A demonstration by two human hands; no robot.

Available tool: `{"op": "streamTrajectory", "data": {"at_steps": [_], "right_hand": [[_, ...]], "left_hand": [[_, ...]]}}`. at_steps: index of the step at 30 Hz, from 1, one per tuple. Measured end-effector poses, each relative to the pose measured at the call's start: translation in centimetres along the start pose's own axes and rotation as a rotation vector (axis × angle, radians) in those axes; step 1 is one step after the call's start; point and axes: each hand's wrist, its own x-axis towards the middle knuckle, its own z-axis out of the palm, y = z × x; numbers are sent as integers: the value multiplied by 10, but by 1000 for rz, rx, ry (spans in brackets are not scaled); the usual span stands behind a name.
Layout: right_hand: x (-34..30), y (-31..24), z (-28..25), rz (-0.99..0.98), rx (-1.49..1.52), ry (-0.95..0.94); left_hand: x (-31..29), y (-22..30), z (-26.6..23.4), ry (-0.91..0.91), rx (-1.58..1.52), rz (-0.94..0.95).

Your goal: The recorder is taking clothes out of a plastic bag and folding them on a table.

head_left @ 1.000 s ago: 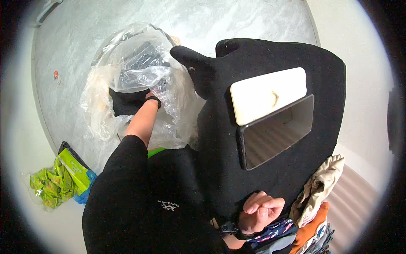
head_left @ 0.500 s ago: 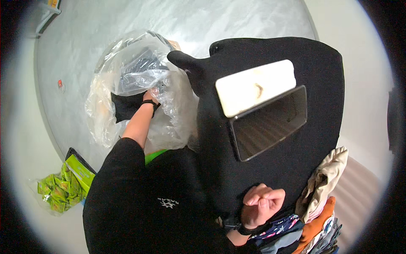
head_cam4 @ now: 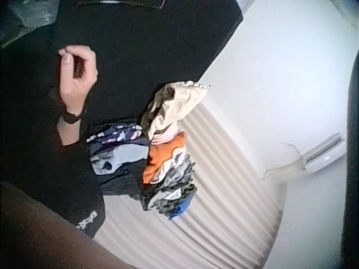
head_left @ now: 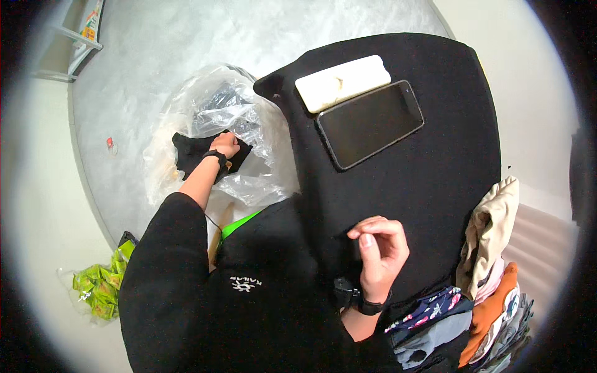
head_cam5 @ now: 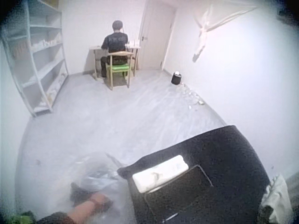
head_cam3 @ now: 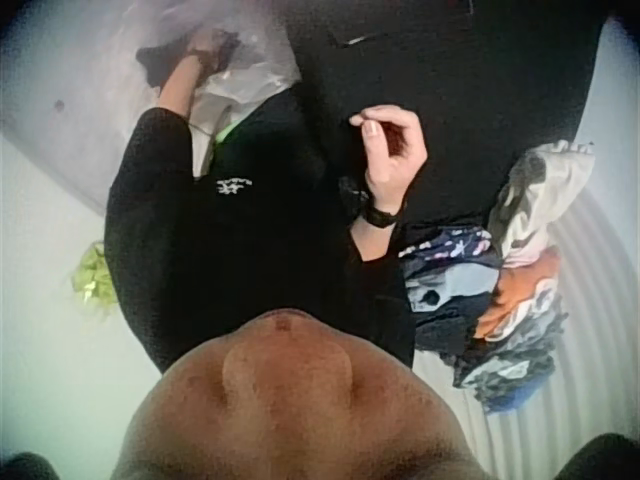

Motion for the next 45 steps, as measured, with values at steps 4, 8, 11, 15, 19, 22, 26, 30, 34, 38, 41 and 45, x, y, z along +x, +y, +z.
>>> {"op": "streamTrajectory", "data": {"at_steps": [4,8,11,15,19,22,26,30,34,38,41,45], "right_hand": [[-4,-3,27,-97,-88,-277],[15,51,80,129,64,-694],[60,125,126,154,-238,-780],[90,207,152,496,-481,-823],[92,240,154,529,-620,-786],[99,239,149,393,-937,-589],[108,230,147,301,-1102,-525],[107,224,151,-42,-991,-259],[115,214,157,-125,-902,-255],[117,200,159,-124,-885,-222],[117,191,158,-48,-790,-259],[120,185,157,-258,-801,-179]], "left_hand": [[-32,-1,-34,66,-31,126],[-52,-10,-44,49,-56,56],[-56,-19,-38,84,-119,45],[-54,-42,-34,84,-199,47],[-50,-52,-35,56,-247,93],[-50,-49,-40,9,-276,117],[-52,-42,-62,-86,-425,86],[-50,-34,-101,205,-254,42],[-55,-25,-137,356,-437,94],[-52,-17,-153,609,-249,223],[-43,-22,-141,787,-293,353],[-36,-43,-81,86,-185,269]]}}
